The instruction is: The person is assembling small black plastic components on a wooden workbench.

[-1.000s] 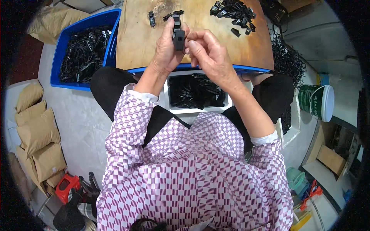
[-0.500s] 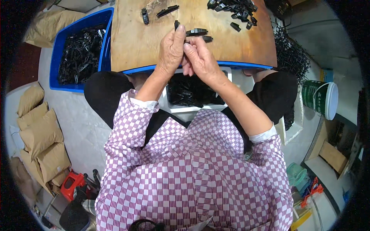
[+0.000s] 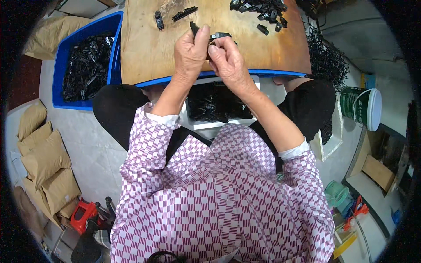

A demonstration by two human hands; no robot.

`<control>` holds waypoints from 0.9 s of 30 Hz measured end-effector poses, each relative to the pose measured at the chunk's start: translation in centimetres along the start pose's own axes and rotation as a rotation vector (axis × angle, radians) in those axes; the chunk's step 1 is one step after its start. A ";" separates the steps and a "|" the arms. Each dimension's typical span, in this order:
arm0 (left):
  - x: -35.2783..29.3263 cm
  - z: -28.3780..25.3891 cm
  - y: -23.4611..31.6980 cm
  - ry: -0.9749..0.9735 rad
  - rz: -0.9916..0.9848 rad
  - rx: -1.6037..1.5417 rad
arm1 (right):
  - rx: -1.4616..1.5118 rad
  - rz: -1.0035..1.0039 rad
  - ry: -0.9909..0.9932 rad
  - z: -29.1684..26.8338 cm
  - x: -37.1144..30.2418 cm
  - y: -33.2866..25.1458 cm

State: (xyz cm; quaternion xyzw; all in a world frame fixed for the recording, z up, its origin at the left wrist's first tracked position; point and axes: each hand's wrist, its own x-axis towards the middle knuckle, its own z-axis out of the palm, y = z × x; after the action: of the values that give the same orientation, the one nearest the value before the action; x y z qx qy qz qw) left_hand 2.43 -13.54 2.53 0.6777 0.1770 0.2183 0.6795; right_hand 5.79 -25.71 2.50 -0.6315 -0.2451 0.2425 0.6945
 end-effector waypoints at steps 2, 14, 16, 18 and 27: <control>0.2 0.0 0.2 -0.060 -0.049 -0.194 | 0.105 0.077 -0.014 0.0 -0.2 -0.6; -0.8 -1.8 -0.2 -0.155 -0.374 -0.261 | 0.398 0.276 0.032 -2.5 -1.0 -1.0; -0.8 -1.6 -0.6 -0.126 -0.418 -0.303 | 0.424 0.300 0.053 -2.7 -1.4 -0.9; -0.7 -1.5 -0.5 -0.055 -0.491 -0.390 | 0.472 0.342 0.078 -2.7 -1.2 -1.2; 6.2 0.3 -2.3 -0.088 -0.333 -0.193 | -0.545 0.036 0.063 -13.2 4.9 0.3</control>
State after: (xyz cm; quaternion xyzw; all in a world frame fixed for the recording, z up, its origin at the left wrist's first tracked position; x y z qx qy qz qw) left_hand 7.98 -10.47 0.63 0.5795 0.2351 0.0889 0.7753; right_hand 18.09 -32.52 1.33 -0.8064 -0.2685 0.1602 0.5019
